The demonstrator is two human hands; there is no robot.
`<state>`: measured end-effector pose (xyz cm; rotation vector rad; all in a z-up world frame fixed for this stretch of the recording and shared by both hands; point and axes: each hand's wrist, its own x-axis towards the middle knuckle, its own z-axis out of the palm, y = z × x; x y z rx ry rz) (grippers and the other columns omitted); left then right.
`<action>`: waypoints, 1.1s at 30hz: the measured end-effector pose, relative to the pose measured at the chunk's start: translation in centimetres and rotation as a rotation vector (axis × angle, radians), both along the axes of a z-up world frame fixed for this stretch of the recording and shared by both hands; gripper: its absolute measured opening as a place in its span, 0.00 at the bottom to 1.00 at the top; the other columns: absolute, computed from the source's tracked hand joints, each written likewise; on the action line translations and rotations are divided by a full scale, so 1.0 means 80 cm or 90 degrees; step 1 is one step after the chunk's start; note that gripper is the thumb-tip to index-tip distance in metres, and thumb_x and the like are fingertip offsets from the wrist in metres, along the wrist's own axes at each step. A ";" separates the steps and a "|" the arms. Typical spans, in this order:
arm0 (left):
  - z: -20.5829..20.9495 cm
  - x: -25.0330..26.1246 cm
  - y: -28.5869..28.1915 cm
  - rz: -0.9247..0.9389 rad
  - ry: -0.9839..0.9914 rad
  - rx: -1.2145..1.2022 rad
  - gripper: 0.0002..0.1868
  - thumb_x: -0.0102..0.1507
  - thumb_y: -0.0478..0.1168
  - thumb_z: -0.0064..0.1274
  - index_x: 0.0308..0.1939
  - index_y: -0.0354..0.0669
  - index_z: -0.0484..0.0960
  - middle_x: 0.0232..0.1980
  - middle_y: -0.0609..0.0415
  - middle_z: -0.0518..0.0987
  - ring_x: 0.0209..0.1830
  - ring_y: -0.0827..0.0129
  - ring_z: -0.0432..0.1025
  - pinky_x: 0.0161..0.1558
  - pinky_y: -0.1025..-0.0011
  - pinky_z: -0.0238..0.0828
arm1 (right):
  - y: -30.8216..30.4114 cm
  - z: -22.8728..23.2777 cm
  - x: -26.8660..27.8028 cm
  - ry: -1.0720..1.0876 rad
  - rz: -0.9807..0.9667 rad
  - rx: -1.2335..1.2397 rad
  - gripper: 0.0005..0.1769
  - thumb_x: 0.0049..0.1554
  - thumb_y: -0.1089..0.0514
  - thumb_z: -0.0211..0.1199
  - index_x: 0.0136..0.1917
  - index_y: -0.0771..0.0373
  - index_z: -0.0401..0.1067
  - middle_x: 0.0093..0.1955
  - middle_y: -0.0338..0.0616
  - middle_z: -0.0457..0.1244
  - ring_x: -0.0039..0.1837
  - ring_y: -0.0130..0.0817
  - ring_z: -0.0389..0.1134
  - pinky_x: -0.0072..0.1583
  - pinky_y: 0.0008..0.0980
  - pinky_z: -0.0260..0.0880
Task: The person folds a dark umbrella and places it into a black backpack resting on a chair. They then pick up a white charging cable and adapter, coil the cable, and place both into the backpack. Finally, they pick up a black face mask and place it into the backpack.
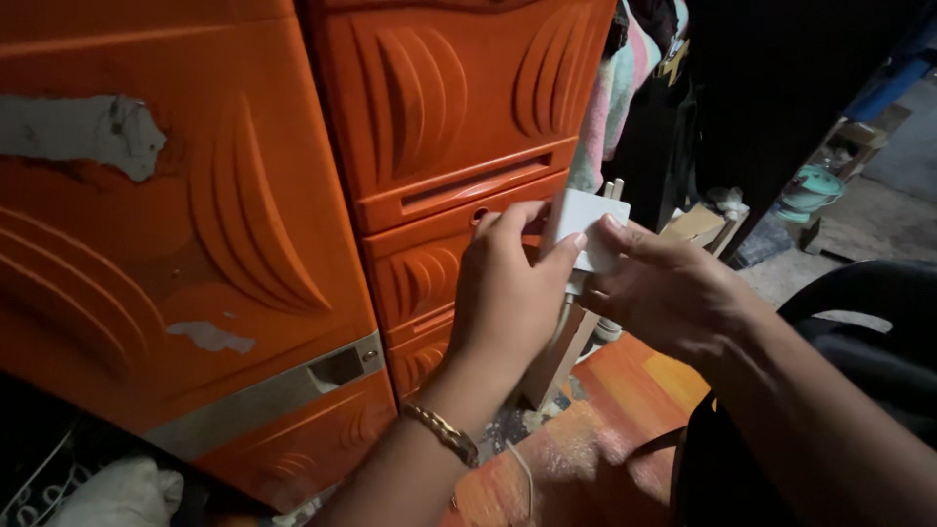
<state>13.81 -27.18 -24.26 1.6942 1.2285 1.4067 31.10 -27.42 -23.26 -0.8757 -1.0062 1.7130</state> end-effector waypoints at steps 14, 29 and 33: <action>-0.001 0.010 0.005 -0.281 -0.250 -0.209 0.21 0.61 0.44 0.58 0.53 0.34 0.82 0.47 0.52 0.84 0.45 0.71 0.79 0.48 0.73 0.77 | -0.021 0.009 0.019 -0.067 -0.079 0.009 0.33 0.52 0.54 0.63 0.69 0.66 0.64 0.63 0.50 0.64 0.64 0.43 0.67 0.64 0.49 0.67; -0.037 0.117 -0.071 -0.555 -0.242 -0.483 0.23 0.73 0.51 0.37 0.47 0.34 0.81 0.23 0.59 0.74 0.25 0.72 0.71 0.37 0.67 0.76 | -0.076 -0.002 0.126 -0.009 -0.343 -0.225 0.20 0.56 0.50 0.64 0.58 0.62 0.70 0.55 0.43 0.66 0.59 0.38 0.66 0.64 0.43 0.62; -0.043 0.153 -0.082 -0.532 -0.361 -0.551 0.22 0.75 0.49 0.35 0.44 0.36 0.77 0.20 0.60 0.70 0.24 0.70 0.70 0.37 0.66 0.76 | -0.110 -0.014 0.150 0.077 -0.351 -0.349 0.31 0.57 0.38 0.60 0.61 0.66 0.68 0.51 0.47 0.66 0.57 0.42 0.66 0.61 0.43 0.63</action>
